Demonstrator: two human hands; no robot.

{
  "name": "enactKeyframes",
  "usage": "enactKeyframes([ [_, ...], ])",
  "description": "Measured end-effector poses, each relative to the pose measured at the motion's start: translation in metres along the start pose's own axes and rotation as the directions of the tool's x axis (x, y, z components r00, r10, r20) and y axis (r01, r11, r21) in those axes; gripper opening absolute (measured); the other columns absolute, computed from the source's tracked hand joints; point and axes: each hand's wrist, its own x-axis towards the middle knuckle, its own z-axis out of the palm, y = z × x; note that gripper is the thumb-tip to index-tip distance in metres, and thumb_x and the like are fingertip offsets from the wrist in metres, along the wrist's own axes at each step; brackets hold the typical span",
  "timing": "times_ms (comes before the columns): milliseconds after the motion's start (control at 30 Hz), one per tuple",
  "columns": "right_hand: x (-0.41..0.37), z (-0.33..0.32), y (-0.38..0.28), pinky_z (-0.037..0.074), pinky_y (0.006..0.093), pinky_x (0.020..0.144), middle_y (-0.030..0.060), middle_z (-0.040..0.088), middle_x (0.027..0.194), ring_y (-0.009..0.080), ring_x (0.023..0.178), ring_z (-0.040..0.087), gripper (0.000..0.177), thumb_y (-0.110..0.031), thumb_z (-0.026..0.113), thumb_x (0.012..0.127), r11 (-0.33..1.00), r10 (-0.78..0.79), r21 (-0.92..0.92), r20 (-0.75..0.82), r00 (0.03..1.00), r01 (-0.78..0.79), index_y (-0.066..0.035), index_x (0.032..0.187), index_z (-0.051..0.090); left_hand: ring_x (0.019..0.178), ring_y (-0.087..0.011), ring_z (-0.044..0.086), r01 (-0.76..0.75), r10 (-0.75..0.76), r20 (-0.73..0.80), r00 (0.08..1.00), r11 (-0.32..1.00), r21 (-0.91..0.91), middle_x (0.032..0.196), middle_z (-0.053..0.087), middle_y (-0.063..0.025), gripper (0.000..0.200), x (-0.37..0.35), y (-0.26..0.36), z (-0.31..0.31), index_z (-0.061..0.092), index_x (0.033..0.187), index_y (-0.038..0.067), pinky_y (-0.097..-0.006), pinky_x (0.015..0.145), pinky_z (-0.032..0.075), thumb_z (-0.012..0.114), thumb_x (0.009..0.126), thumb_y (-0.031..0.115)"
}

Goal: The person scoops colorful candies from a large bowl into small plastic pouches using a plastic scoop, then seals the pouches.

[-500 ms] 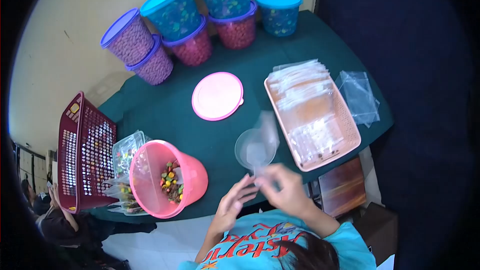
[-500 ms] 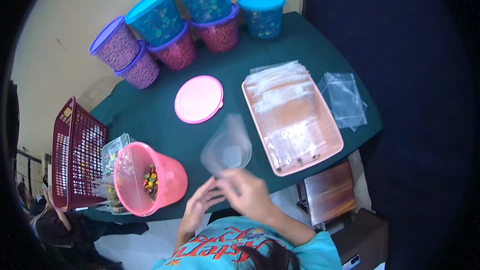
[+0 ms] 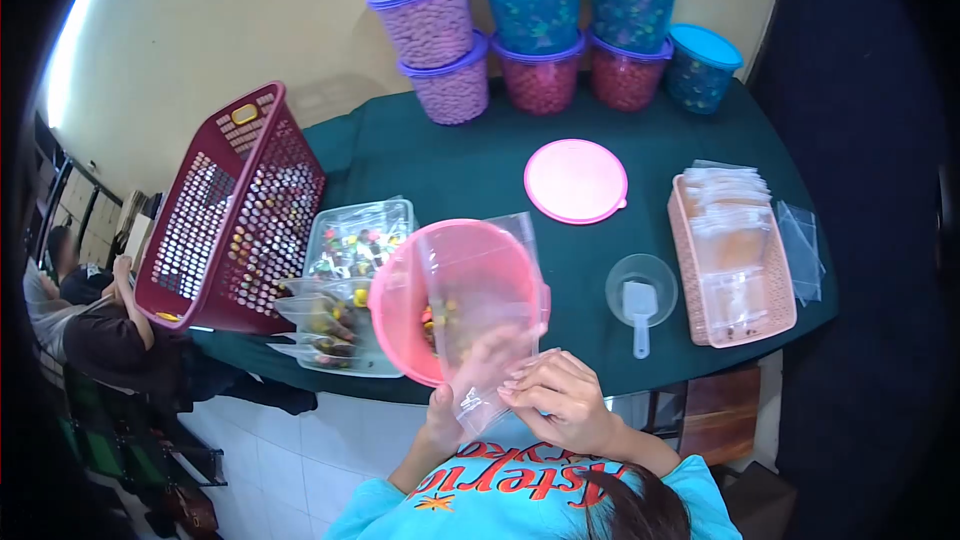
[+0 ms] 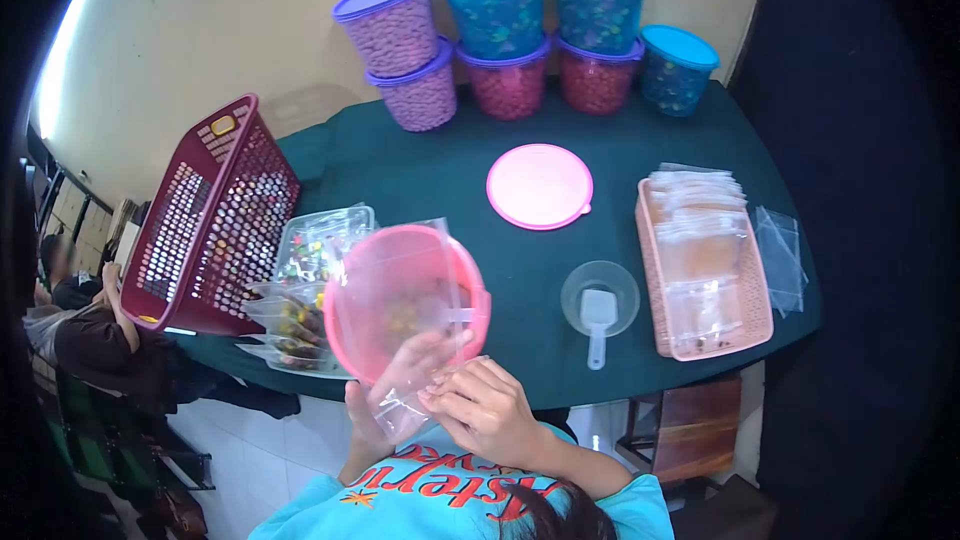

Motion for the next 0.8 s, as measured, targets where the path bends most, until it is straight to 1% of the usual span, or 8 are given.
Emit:
enactKeyframes([
  [67,0.006,0.027,-0.006,0.046,0.0307,0.062,0.0049,0.054,0.07,0.0196,0.066,0.054,0.014,-0.002,0.067,0.061,1.0,0.01,0.016,0.015,1.0,-0.011,-0.004,0.072,0.059,0.118,-0.0328,0.033,-0.021,0.022,0.028,0.999,0.999,-0.031,0.13,0.023,-0.0286,0.094,-0.009,0.018,-0.017,0.017,0.13,0.003,-0.039,0.095,0.032,0.048,0.067,0.066],
  [133,0.013,0.051,-0.013,0.045,0.0304,0.06,0.0046,0.053,0.068,0.0191,0.063,0.053,0.012,-0.002,0.067,0.061,0.999,0.034,0.027,0.026,0.999,-0.035,-0.004,0.07,0.059,0.121,-0.0298,0.029,0.053,-0.059,0.139,0.989,0.998,0.043,0.131,0.025,-0.0217,0.096,-0.017,0.032,-0.044,0.013,0.131,0.005,-0.0407,0.098,0.027,0.061,0.064,0.055],
  [200,0.022,0.067,-0.016,0.044,0.0288,0.058,0.0044,0.051,0.067,0.0189,0.063,0.053,0.012,-0.002,0.067,0.061,0.997,0.018,0.07,0.086,0.996,-0.024,-0.004,0.07,0.058,0.119,-0.0291,0.033,0.038,-0.042,0.167,0.985,0.999,0.026,0.126,0.031,-0.0203,0.091,-0.028,0.038,-0.069,0.014,0.131,0.007,-0.0398,0.097,0.029,0.063,0.066,0.046],
  [300,0.031,0.087,-0.02,0.043,0.0282,0.056,0.0043,0.052,0.068,0.019,0.063,0.052,0.013,0.0,0.066,0.061,0.995,0.027,0.088,0.111,0.993,-0.037,-0.004,0.07,0.058,0.107,-0.0246,0.044,0.024,-0.023,0.006,1.0,0.995,-0.101,0.113,0.043,-0.0125,0.07,-0.043,0.05,-0.088,0.018,0.13,0.009,-0.0377,0.09,0.037,0.06,0.076,0.023],
  [433,0.04,0.116,-0.021,0.041,0.0289,0.056,0.0036,0.053,0.068,0.0189,0.064,0.053,0.014,0.0,0.067,0.059,0.997,-0.002,-0.082,-0.052,0.999,-0.002,-0.005,0.068,0.057,0.105,-0.0254,0.046,0.018,-0.04,-0.168,0.985,0.992,-0.127,0.109,0.046,-0.0122,0.062,-0.051,0.059,-0.106,0.019,0.129,0.008,-0.0374,0.087,0.04,0.054,0.081,0.025],
  [567,0.039,0.142,-0.024,0.04,0.0303,0.06,0.0031,0.053,0.072,0.0204,0.067,0.053,0.017,0.001,0.065,0.056,0.988,-0.025,-0.152,-0.204,0.979,-0.006,-0.006,0.07,0.056,0.105,-0.0229,0.046,0.003,-0.034,-0.113,0.993,0.964,-0.266,0.11,0.045,-0.0106,0.062,-0.055,0.062,-0.124,0.02,0.13,0.008,-0.0363,0.088,0.039,0.055,0.081,0.021],
  [700,0.036,0.156,-0.025,0.038,0.0333,0.07,0.0032,0.053,0.083,0.0202,0.082,0.05,0.03,-0.002,0.061,0.055,0.951,0.155,-0.223,-0.251,0.956,-0.213,-0.008,0.084,0.057,0.106,-0.0239,0.046,0.031,-0.047,-0.117,0.992,0.99,-0.135,0.113,0.044,-0.0126,0.059,-0.052,0.056,-0.126,0.023,0.128,0.003,-0.0359,0.089,0.038,0.051,0.084,0.029],
  [800,0.028,0.15,-0.016,0.035,0.0354,0.075,0.0016,0.053,0.081,0.0192,0.084,0.049,0.027,-0.003,0.06,0.055,0.955,0.063,-0.269,-0.238,0.969,-0.128,-0.009,0.082,0.058,0.105,-0.0209,0.046,0.008,-0.02,-0.113,0.993,0.995,-0.103,0.113,0.045,-0.0132,0.06,-0.049,0.052,-0.113,0.024,0.128,0.0,-0.0338,0.088,0.038,0.05,0.084,0.03],
])
